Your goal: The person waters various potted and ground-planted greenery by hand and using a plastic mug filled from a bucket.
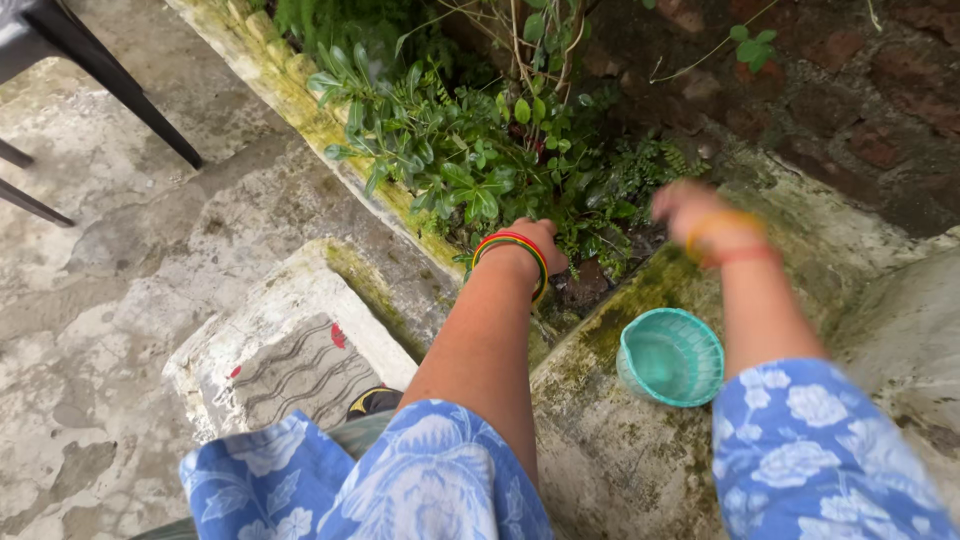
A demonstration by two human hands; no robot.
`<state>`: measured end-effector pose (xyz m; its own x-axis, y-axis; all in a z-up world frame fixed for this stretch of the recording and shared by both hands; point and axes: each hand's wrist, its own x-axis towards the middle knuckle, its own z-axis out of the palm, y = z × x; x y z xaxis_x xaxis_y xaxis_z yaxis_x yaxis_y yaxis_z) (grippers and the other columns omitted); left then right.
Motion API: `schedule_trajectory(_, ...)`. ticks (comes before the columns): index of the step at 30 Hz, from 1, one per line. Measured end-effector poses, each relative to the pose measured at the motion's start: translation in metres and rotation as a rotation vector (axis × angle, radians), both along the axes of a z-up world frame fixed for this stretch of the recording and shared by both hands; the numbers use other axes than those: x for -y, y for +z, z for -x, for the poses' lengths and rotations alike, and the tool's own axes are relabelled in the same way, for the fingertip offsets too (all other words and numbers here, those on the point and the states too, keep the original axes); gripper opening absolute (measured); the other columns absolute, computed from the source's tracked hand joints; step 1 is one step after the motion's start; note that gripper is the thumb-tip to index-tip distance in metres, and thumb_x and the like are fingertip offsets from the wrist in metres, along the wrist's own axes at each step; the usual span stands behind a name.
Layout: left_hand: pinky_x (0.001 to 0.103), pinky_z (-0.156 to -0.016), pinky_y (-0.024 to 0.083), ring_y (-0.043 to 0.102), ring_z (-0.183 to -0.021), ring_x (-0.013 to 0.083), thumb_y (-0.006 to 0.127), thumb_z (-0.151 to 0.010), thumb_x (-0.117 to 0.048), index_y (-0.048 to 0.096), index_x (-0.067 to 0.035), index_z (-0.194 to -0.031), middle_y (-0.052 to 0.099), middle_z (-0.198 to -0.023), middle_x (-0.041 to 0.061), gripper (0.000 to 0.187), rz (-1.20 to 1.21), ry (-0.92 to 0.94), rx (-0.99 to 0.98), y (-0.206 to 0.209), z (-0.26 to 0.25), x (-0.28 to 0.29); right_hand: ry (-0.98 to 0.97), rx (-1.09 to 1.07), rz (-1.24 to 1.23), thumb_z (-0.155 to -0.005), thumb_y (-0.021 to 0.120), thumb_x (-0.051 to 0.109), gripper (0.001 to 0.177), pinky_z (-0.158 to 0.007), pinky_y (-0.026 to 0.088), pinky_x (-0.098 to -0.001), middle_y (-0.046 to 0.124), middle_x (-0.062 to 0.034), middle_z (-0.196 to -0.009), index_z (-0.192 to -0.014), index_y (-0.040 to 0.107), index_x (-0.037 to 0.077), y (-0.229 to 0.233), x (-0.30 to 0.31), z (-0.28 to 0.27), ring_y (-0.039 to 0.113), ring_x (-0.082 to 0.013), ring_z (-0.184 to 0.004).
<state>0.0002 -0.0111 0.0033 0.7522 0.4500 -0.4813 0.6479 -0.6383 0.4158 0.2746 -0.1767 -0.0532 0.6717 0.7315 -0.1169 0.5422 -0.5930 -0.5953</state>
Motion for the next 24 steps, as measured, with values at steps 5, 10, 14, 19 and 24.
schedule_trajectory(5, 0.050, -0.112, 0.045, 0.049, -0.140, 0.0369, 0.073, -0.082, -0.039, 0.051, -0.028, -0.150, 0.042, -0.159, 0.009, 0.072, -0.002, 0.003, 0.018, -0.003, 0.008, -0.005, -0.204, -0.310, 0.684, -0.081, 0.072, 0.001, 0.089, -0.104, 0.057, -0.0524, 0.048, -0.0125, -0.152, -0.156, 0.037, 0.033, -0.103, 0.109, 0.070, 0.071, -0.0402, -0.122)
schedule_trajectory(10, 0.051, -0.112, 0.046, 0.049, -0.140, 0.0352, 0.074, -0.082, -0.040, 0.048, -0.030, -0.151, 0.039, -0.160, 0.007, 0.075, 0.009, 0.041, -0.014, -0.009, 0.021, -0.016, -0.143, 0.225, 0.668, -0.094, 0.053, 0.025, 0.037, -0.103, 0.052, -0.0498, 0.066, -0.0152, -0.135, -0.129, 0.067, 0.022, -0.162, 0.133, 0.050, 0.065, -0.0378, -0.121)
schedule_trajectory(14, 0.050, -0.112, 0.047, 0.050, -0.139, 0.0347, 0.076, -0.080, -0.040, 0.048, -0.027, -0.151, 0.041, -0.160, 0.009, 0.078, 0.023, 0.034, -0.030, -0.012, 0.022, -0.025, -0.170, 0.200, 0.525, -0.089, 0.057, 0.023, 0.032, -0.098, 0.054, -0.0512, 0.071, -0.0201, -0.121, -0.115, 0.073, 0.015, -0.162, 0.094, 0.044, 0.067, -0.0416, -0.112)
schedule_trajectory(19, 0.046, -0.112, 0.048, 0.061, -0.133, 0.0336, 0.069, -0.084, -0.050, 0.064, -0.016, -0.142, 0.061, -0.149, 0.014, 0.068, -0.044, 0.136, -0.052, 0.007, 0.023, -0.066, -0.341, -0.024, 0.063, -0.087, 0.061, 0.013, 0.027, -0.077, 0.055, -0.0498, 0.071, -0.0257, -0.101, -0.111, 0.068, 0.004, -0.089, 0.000, 0.068, 0.070, -0.0417, -0.090)
schedule_trajectory(24, 0.048, -0.111, 0.044, 0.054, -0.133, 0.0355, 0.073, -0.078, -0.063, 0.052, -0.013, -0.144, 0.052, -0.146, 0.018, 0.085, 0.000, 0.428, 0.134, 0.019, 0.049, -0.114, -0.420, -0.676, -0.514, -0.088, 0.052, 0.004, 0.036, -0.051, 0.053, -0.0399, 0.067, -0.0147, -0.093, -0.123, 0.059, 0.009, -0.004, -0.100, 0.113, 0.062, -0.0245, -0.063)
